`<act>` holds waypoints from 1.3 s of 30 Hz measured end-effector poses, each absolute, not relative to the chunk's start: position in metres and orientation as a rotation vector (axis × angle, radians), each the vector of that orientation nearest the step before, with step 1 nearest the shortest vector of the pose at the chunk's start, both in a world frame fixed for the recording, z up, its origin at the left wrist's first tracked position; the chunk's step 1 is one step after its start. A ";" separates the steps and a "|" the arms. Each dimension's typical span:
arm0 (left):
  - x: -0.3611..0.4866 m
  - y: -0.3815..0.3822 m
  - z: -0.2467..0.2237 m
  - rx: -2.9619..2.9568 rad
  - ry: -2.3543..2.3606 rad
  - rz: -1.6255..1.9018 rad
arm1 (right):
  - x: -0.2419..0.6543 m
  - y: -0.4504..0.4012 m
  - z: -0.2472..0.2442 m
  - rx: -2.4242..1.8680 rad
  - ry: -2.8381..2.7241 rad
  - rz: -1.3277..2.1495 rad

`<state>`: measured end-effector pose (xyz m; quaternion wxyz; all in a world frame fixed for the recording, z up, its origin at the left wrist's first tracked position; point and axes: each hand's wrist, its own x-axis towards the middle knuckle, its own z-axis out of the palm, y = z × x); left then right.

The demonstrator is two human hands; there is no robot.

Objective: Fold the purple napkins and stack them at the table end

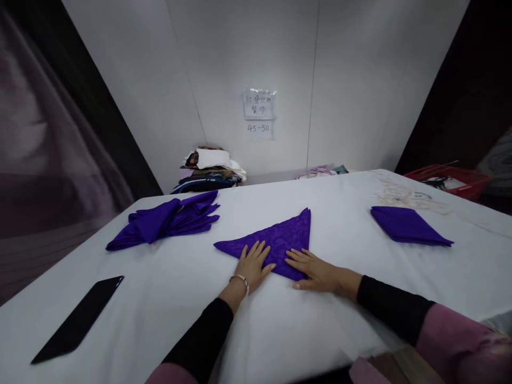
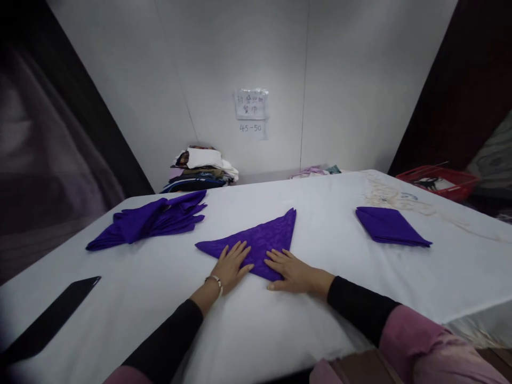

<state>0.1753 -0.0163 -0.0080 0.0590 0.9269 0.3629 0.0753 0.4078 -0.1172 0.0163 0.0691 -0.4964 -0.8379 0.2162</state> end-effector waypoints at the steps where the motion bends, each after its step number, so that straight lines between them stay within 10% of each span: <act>1: 0.178 -0.017 -0.011 2.798 1.107 0.191 | 0.408 -0.113 0.020 -1.503 -2.509 0.673; 39: 0.174 -0.013 -0.015 2.787 1.141 0.065 | 0.488 0.033 -0.015 -2.150 -2.108 0.192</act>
